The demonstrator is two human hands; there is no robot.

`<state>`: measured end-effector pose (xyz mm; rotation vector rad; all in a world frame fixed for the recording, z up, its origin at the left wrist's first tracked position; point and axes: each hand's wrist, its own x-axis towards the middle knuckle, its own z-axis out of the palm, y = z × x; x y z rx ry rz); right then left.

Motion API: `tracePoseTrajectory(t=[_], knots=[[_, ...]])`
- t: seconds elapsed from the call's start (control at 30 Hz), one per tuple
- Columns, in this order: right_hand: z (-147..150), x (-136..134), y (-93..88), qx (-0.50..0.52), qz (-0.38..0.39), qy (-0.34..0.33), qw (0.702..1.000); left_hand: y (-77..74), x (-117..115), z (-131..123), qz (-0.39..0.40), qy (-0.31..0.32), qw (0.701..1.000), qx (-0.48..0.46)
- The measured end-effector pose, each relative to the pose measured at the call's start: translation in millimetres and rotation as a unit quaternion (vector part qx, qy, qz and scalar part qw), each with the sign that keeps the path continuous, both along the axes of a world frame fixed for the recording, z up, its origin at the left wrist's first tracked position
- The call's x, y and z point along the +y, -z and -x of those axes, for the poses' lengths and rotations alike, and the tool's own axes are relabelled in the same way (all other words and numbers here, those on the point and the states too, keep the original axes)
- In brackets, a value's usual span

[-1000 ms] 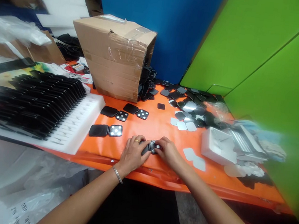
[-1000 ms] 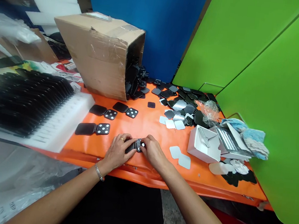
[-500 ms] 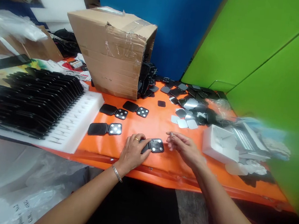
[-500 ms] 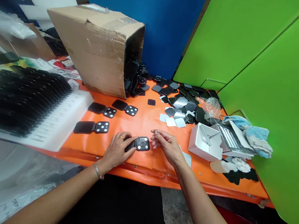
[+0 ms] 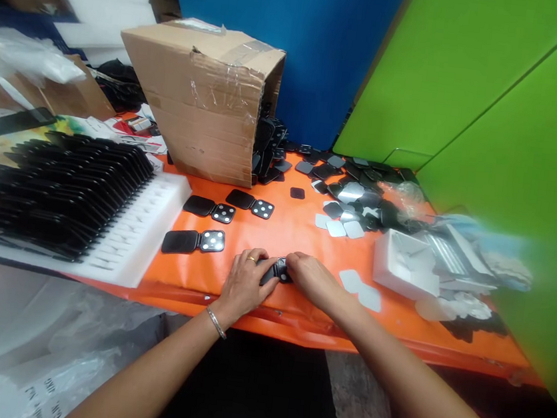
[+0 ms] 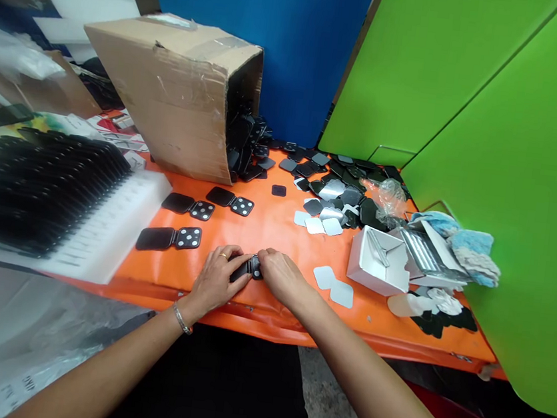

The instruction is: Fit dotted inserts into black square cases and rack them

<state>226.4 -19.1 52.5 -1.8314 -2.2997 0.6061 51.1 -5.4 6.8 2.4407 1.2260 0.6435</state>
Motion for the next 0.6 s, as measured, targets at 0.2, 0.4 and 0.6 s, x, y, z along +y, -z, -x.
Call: tracePoseTrajectory(t=[0.2,0.4,0.6], knots=[[-6.0,12.6,-3.2,0.030,0.013,-0.016,0.999,-0.5,-0.9,-1.0,-0.002,-0.005,1.000,-0.004],[-14.7,10.1,-6.7,0.199,0.228,-0.118,0.946,-0.2,-1.0,-1.6,0.001,-0.013,1.000,-0.003],[-21.9,-16.4,-8.7,0.344,0.272,0.013,0.899,0.3,-0.1,-1.0,0.000,-0.008,1.000,-0.010]])
